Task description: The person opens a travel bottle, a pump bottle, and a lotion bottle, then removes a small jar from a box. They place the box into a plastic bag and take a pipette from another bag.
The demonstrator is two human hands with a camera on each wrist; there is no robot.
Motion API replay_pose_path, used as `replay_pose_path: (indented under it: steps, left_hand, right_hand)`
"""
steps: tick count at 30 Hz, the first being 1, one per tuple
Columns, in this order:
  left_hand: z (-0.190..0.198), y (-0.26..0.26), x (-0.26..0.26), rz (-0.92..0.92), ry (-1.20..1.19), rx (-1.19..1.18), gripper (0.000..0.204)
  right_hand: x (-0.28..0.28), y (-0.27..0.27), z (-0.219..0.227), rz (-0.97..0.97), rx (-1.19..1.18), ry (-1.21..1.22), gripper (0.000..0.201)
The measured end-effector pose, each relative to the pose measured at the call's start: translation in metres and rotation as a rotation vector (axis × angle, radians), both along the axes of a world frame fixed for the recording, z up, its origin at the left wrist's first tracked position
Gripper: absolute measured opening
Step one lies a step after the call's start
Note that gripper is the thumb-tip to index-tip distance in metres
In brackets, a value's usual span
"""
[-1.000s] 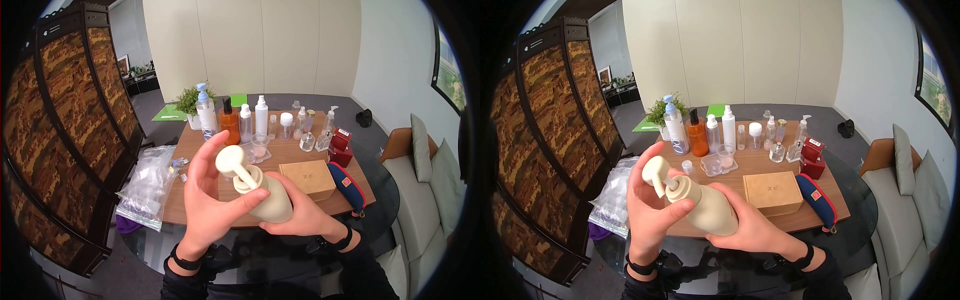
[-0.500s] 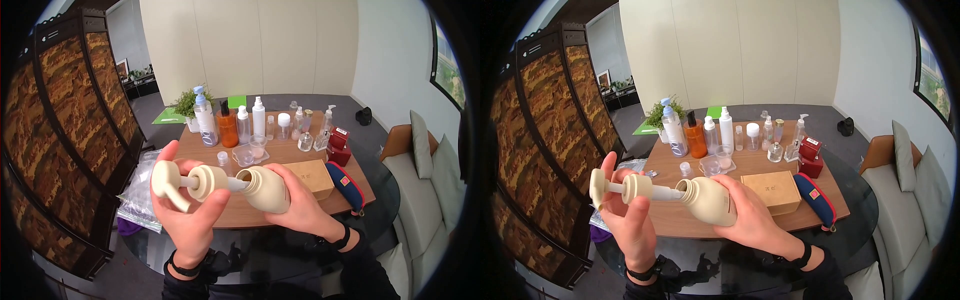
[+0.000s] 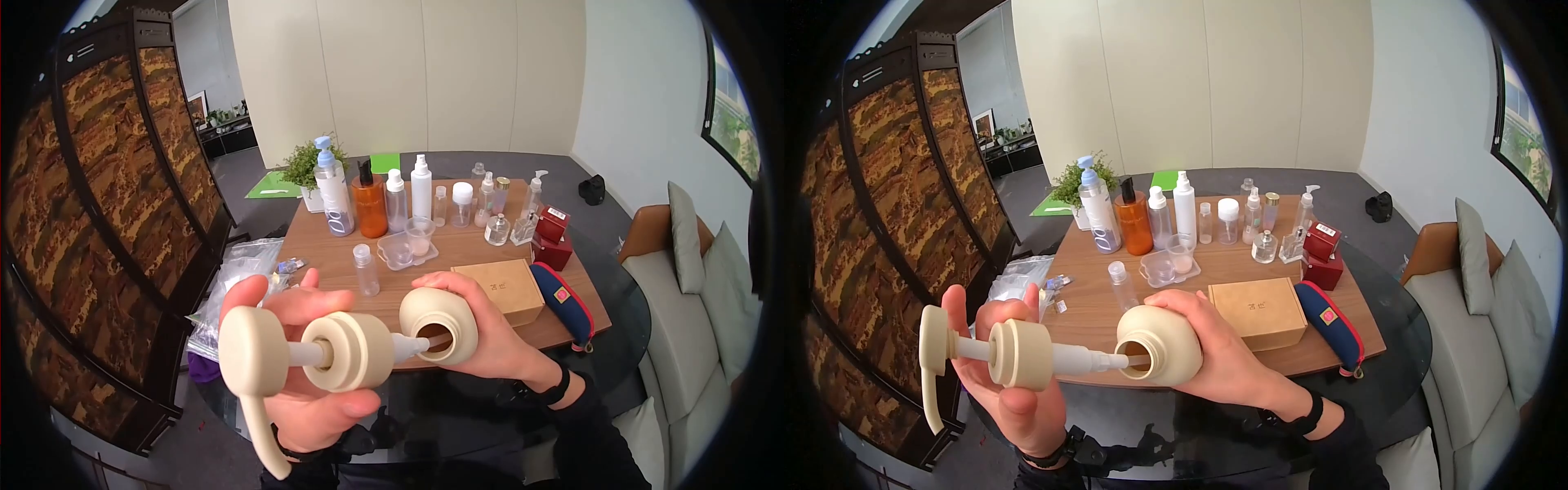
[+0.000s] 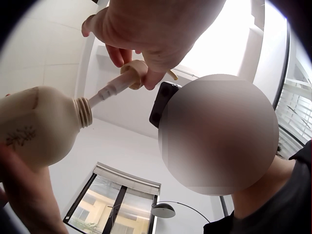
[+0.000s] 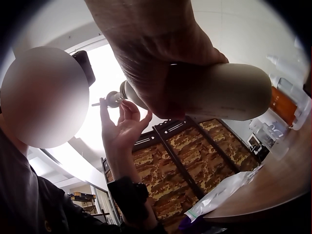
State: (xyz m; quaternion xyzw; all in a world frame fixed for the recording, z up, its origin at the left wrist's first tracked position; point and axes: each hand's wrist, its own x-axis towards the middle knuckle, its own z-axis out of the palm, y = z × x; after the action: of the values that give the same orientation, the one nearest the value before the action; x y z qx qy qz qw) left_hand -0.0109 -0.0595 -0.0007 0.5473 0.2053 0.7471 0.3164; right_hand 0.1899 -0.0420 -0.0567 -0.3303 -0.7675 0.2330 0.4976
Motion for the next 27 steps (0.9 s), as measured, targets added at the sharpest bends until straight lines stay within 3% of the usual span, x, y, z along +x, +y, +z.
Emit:
replay_pose_path:
  steps: [9, 10, 12, 15, 18, 21, 24, 27]
  left_hand:
    - [-0.005, 0.014, 0.002, -0.136, 0.069, 0.096, 0.096]
    - [0.0, 0.01, 0.005, -0.275, 0.029, 0.018, 0.09]
    - [-0.001, 0.019, 0.007, -0.343, 0.062, 0.141, 0.084]
    - [-0.003, 0.027, 0.01, -0.463, 0.127, 0.029, 0.076]
    - [-0.006, 0.025, 0.013, -0.464, 0.094, 0.056, 0.074]
    - [-0.007, 0.029, 0.008, -0.513, 0.233, 0.089, 0.072]
    - [-0.005, 0.024, 0.013, -0.525, 0.209, -0.004, 0.074]
    - [0.003, 0.014, 0.017, -0.611, 0.076, -0.242, 0.086]
  right_hand:
    - [-0.003, -0.016, 0.013, 0.001, -0.116, 0.008, 0.079]
    - [-0.004, -0.018, 0.016, 0.004, -0.13, 0.007, 0.079]
    - [-0.005, -0.022, 0.02, 0.008, -0.159, 0.005, 0.078]
    - [-0.006, -0.034, 0.031, 0.023, -0.246, 0.02, 0.078]
    - [-0.005, -0.035, 0.032, 0.044, -0.246, 0.015, 0.078]
    - [-0.004, -0.036, 0.032, 0.052, -0.245, 0.015, 0.079]
    - [-0.004, -0.036, 0.031, 0.047, -0.256, 0.018, 0.08]
    - [-0.004, -0.036, 0.03, 0.082, -0.297, 0.014, 0.081]
